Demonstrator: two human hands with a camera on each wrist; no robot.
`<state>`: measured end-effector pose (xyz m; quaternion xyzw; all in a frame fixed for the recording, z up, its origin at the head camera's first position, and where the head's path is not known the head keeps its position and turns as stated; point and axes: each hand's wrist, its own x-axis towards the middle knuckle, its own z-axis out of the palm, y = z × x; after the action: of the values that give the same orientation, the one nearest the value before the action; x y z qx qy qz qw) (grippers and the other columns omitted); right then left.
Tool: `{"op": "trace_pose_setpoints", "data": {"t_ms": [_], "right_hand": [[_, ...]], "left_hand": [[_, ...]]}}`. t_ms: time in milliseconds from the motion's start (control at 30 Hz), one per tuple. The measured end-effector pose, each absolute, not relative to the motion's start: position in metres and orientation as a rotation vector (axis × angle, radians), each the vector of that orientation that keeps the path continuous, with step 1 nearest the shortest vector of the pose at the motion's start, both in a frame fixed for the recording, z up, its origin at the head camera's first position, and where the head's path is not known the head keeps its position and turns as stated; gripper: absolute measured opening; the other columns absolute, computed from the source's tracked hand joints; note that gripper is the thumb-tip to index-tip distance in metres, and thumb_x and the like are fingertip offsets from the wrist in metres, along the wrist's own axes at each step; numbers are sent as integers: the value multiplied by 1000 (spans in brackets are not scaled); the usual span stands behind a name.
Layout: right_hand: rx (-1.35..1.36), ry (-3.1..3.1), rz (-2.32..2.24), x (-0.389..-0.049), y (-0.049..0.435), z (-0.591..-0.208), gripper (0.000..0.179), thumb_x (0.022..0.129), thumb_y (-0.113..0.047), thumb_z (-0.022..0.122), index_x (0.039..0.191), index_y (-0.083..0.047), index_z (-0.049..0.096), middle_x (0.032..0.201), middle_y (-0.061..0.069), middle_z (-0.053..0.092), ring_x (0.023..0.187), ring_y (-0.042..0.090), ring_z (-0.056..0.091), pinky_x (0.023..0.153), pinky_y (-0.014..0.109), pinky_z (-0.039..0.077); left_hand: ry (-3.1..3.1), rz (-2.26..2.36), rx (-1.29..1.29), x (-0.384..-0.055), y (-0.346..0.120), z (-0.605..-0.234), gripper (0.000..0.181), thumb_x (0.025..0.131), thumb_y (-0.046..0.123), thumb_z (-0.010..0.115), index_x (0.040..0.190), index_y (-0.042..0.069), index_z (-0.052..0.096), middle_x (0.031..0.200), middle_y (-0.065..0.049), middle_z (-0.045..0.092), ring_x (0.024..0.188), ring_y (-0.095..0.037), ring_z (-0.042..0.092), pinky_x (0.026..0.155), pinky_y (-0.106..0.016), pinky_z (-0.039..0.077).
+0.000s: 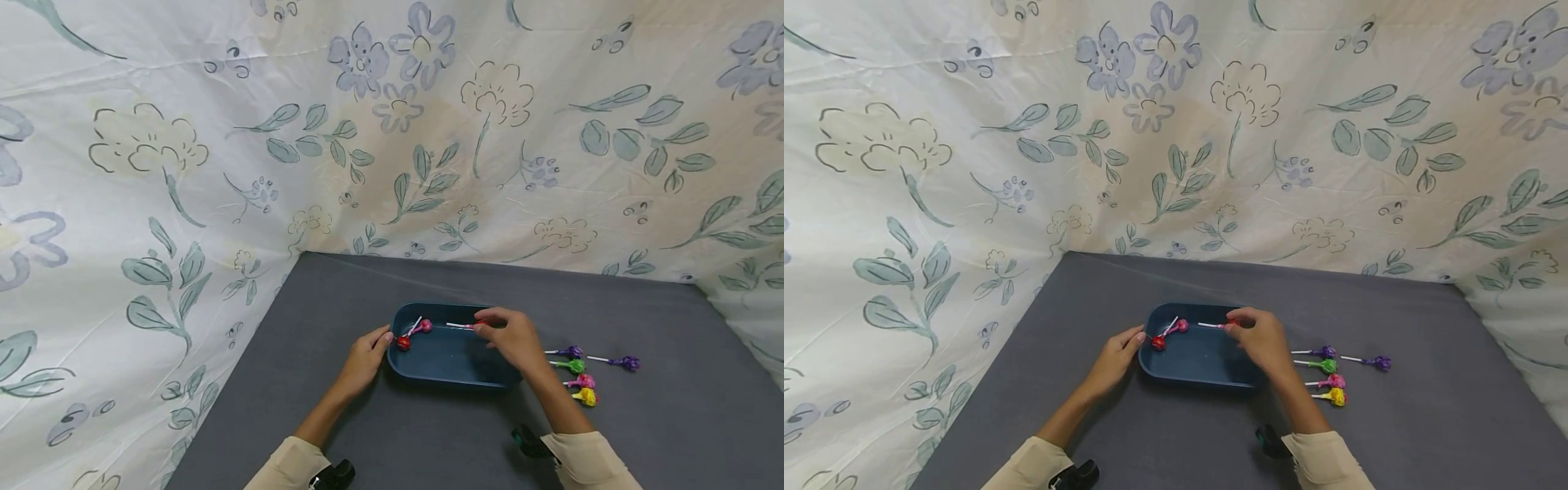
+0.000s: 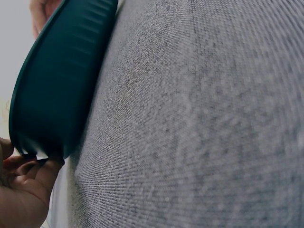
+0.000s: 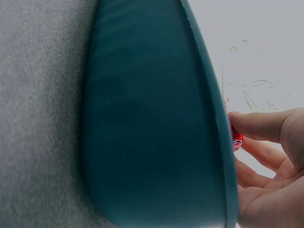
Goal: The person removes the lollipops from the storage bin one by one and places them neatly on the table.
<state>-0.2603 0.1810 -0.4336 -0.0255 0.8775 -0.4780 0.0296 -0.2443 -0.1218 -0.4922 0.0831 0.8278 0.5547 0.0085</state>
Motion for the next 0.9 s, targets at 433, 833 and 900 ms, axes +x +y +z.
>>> {"op": "trace_pose_setpoints", "data": {"t_ms": [433, 833, 900], "right_hand": [[26, 2723, -1498, -243, 205, -418, 40, 104, -24, 72, 134, 1, 69, 125, 24, 71, 98, 36, 76, 89, 47, 64], [122, 2755, -1517, -228, 230, -422, 45, 104, -26, 71, 138, 2, 65, 131, 26, 68, 108, 36, 74, 83, 30, 64], [131, 2758, -1517, -225, 234, -422, 45, 105, -27, 71, 139, 2, 65, 130, 26, 69, 109, 37, 74, 85, 33, 65]], "left_hand": [[2605, 1740, 280, -247, -122, -495, 44, 114, 23, 52, 147, -5, 59, 150, -22, 60, 143, -38, 53, 121, -56, 38], [2608, 1737, 295, -246, -124, -494, 43, 113, 22, 52, 147, -4, 59, 150, -21, 59, 144, -37, 53, 121, -56, 38], [2605, 1742, 299, -246, -124, -494, 44, 114, 23, 52, 148, -4, 59, 151, -21, 59, 144, -37, 53, 121, -55, 38]]}}
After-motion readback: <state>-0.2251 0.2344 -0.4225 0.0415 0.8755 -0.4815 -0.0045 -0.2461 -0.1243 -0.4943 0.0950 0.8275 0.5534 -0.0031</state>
